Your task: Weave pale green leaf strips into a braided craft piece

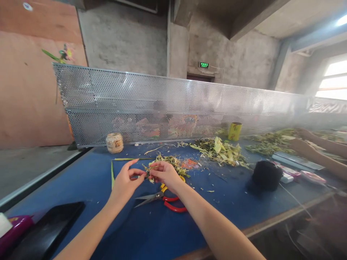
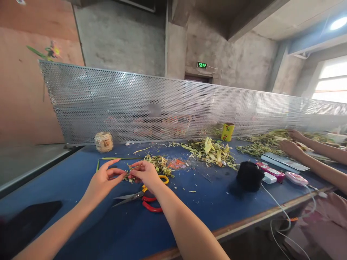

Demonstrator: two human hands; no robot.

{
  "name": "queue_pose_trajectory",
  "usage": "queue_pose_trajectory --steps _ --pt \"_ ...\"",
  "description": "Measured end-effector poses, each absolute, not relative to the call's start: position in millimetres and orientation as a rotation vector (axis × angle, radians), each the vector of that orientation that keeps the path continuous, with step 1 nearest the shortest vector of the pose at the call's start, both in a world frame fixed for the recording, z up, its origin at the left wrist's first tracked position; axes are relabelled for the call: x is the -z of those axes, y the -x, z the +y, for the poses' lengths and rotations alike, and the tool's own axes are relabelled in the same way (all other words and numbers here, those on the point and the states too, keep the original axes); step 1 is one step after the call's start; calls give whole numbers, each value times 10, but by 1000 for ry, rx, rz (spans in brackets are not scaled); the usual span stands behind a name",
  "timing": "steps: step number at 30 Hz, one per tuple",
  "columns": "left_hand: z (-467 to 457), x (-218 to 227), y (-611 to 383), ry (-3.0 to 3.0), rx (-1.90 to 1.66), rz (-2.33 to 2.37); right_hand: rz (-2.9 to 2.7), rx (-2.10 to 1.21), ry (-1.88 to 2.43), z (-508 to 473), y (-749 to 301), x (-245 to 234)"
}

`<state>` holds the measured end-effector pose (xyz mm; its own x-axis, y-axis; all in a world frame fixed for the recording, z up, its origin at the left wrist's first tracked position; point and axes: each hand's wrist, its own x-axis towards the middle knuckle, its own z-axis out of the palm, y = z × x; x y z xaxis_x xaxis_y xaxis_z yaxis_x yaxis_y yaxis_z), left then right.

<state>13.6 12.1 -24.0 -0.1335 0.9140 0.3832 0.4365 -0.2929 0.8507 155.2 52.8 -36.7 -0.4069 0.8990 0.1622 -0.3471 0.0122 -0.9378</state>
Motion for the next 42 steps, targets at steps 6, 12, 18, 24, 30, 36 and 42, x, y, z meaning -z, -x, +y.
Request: queue_pose_trajectory --steps 6,12,18,24,30,36,42 --pt "48 215 -152 -1964 -1353 1490 -1252 -1637 761 549 -1572 394" --pt "61 194 -136 -2025 -1354 1516 -1263 -1668 754 518 -1600 342" --pt "49 172 -133 -2056 -1364 1512 -1252 -1676 752 524 -1606 344" --pt "51 177 -122 -2080 -1351 1479 -1291 -1683 720 522 -1599 339" --pt "78 199 -86 -2021 -1366 1458 -1339 -1699 683 502 -1610 312" --pt "87 164 -82 -1921 -1298 1441 -1391 -1700 684 493 -1619 321" --pt "81 142 -78 -1906 -1218 1433 -1344 -1702 710 508 -1634 332"
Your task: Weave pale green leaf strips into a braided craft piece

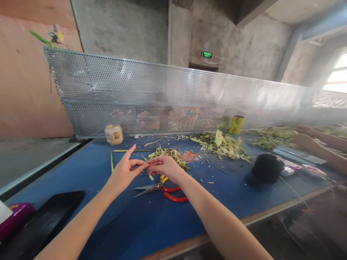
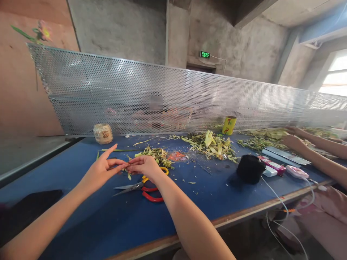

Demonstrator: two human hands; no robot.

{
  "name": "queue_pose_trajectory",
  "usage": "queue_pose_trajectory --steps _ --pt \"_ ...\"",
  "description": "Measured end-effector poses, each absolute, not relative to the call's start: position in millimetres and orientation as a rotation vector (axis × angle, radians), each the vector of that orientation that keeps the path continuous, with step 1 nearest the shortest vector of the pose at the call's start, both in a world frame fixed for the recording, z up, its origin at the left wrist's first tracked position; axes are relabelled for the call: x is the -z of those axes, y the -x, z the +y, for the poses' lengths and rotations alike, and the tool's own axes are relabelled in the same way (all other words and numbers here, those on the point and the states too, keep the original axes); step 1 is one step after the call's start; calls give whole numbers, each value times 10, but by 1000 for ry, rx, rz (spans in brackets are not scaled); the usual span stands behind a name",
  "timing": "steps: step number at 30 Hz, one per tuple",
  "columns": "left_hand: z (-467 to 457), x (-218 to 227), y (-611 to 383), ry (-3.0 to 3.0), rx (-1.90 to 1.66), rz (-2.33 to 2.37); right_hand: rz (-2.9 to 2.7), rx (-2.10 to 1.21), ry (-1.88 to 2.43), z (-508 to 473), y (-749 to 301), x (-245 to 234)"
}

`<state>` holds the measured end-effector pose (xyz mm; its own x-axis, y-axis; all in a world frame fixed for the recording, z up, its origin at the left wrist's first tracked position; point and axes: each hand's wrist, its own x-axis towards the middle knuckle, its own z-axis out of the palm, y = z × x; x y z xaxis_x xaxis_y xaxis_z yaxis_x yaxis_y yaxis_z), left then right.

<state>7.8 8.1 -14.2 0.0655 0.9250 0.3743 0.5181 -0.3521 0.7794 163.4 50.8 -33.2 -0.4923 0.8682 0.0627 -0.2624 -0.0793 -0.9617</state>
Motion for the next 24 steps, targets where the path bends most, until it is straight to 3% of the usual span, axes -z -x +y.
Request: queue_pose_trajectory --steps 24 --pt "123 284 -108 -2562 -1057 1603 -1145 -1744 758 541 -1625 332"
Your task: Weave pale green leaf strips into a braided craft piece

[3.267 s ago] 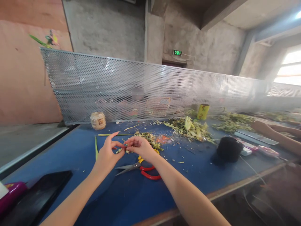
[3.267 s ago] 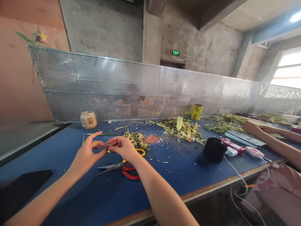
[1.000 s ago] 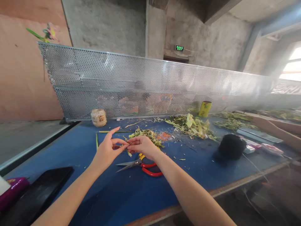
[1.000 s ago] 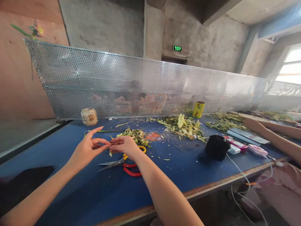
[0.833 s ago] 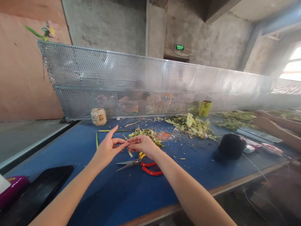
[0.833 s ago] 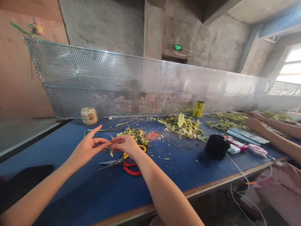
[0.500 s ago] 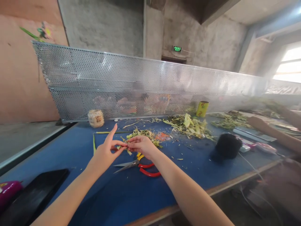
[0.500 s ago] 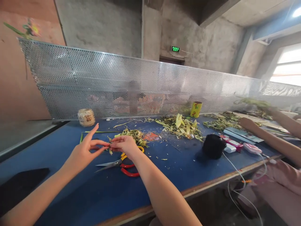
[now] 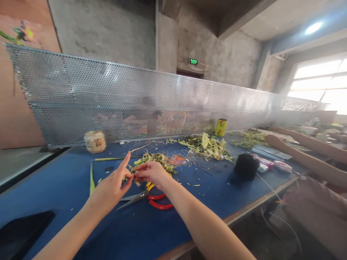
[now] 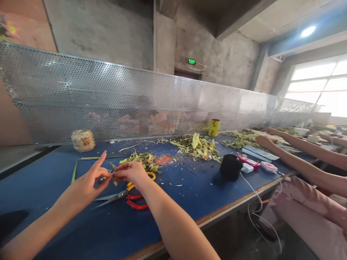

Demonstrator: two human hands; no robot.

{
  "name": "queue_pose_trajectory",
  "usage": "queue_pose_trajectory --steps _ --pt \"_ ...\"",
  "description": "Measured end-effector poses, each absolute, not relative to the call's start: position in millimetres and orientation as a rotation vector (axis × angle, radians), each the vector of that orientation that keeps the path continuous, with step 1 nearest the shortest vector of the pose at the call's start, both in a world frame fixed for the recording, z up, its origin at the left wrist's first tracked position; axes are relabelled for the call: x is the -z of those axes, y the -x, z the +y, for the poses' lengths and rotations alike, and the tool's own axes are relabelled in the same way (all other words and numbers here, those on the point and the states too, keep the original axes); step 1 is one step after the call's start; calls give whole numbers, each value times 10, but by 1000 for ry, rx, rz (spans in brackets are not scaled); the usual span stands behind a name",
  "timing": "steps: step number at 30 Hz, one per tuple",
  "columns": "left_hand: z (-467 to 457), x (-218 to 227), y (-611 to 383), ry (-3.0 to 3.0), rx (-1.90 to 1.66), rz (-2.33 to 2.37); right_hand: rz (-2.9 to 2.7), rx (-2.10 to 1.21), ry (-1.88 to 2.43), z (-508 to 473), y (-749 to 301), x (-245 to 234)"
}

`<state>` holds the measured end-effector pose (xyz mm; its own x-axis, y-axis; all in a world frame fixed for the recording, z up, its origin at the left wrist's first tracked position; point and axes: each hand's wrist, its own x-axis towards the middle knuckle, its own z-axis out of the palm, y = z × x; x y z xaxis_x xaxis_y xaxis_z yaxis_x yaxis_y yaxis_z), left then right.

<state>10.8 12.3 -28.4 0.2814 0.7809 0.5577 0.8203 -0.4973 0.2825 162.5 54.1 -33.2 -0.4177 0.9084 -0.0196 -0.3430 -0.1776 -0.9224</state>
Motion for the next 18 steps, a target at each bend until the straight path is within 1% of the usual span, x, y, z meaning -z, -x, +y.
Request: queue_pose_trajectory --steps 8,13,18 --pt "176 298 -135 2310 1232 -1649 -1162 -1725 767 567 -1608 329" --pt "165 296 -133 2327 1192 -1737 -1125 -1732 766 547 -1615 289" --pt "116 283 -175 2287 1233 -1686 -1113 -1715 759 553 -1618 296"
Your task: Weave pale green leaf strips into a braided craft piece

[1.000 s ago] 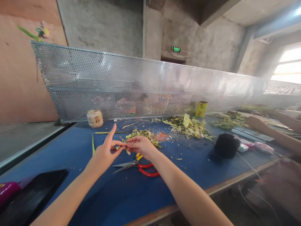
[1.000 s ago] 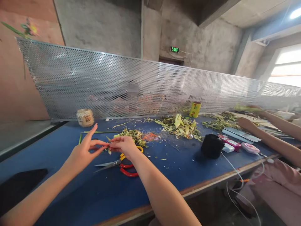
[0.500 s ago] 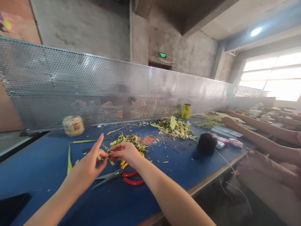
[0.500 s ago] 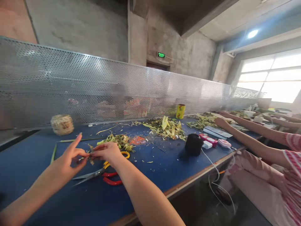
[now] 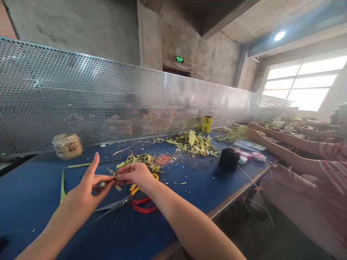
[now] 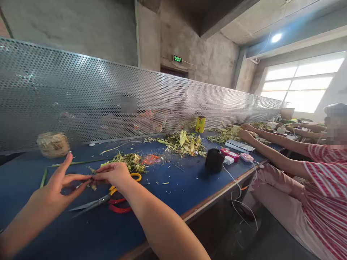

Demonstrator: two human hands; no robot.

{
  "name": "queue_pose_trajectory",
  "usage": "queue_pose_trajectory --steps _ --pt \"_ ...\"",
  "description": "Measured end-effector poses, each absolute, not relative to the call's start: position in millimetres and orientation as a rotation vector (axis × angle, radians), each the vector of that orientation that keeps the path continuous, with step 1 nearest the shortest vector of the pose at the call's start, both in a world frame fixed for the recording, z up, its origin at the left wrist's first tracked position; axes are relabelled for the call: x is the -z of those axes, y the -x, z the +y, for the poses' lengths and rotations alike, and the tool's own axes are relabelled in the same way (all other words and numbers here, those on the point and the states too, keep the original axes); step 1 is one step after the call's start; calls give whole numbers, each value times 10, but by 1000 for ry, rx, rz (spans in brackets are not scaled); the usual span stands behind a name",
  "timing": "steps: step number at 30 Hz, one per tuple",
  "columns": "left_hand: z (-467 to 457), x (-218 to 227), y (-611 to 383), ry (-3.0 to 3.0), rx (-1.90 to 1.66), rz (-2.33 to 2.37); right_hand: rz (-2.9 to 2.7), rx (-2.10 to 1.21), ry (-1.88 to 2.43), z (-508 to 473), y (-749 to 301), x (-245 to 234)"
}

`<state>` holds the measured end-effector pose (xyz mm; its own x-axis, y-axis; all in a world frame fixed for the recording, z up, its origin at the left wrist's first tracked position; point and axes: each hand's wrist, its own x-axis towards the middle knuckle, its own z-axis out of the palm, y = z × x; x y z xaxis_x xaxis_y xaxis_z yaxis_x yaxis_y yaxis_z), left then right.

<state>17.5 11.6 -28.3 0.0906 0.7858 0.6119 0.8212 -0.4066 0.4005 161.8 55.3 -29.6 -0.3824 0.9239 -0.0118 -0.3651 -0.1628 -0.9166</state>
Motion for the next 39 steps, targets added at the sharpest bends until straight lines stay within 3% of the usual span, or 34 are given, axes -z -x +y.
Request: queue_pose_trajectory --steps 12,23,29,36,39 --pt "128 299 -170 2354 1022 -1530 -1081 -1730 772 554 -1618 306" --pt "35 256 -234 2326 1328 -1736 -1316 -1456 814 597 -1621 331" --pt "20 242 -239 2374 1362 -1777 -1272 -1505 757 594 -1629 344" --pt "63 243 -216 2276 1784 -1838 -1336 -1443 700 594 -1602 323" --pt "67 242 -231 2364 1780 -1916 -1423 -1406 655 576 -1596 307"
